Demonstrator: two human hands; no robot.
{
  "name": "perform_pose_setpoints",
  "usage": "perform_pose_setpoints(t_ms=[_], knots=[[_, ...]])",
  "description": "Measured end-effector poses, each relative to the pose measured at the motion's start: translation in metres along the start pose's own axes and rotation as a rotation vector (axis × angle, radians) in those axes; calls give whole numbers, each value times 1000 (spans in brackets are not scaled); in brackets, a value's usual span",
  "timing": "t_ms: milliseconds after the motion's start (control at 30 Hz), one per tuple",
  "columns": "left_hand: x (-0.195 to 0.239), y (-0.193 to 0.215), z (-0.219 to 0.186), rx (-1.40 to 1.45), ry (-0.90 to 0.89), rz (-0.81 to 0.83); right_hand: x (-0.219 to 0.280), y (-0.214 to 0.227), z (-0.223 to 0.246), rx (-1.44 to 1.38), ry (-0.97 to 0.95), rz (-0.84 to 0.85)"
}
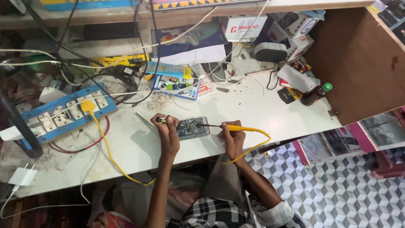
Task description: The person uses a soldering iron and solder wire to work on a small electronic circuit board placed on a cluttered workbench. They repeatedly apply heat and solder to various points on the board while holding the components steady.
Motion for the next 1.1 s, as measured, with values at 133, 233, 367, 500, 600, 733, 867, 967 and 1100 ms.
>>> perform_pose_setpoints(t_ms=[133,233,367,500,600,733,867,967,1100], knots=[[6,2,0,4,26,12,3,2,-1,39,-11,-3],[1,1,-1,-2,21,7,1,1,3,44,15,5],[2,0,1,11,26,7,1,2,1,53,2,5],[3,1,0,26,0,7,2,0,0,16,-3,9],[1,0,1,37,1,-16,1,1,-2,21,-45,2],[5,-2,2,39,-2,-2,4,4,-2,41,1,10],[2,0,1,35,13,-3,3,2,-2,70,5,-17],[1,-1,1,42,14,2,1,1,-1,52,12,-11],[2,0,2,31,6,6,2,1,-1,60,-1,-25]])
Point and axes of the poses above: each hand's wrist, its own x-axis away from the middle knuckle, its own y-axis out of the back of the hand, z = x × y, the point moved 4 cm from there along -x, towards the middle knuckle, and after that the axes turned 5 degrees about -y, right-handed, at the moved point
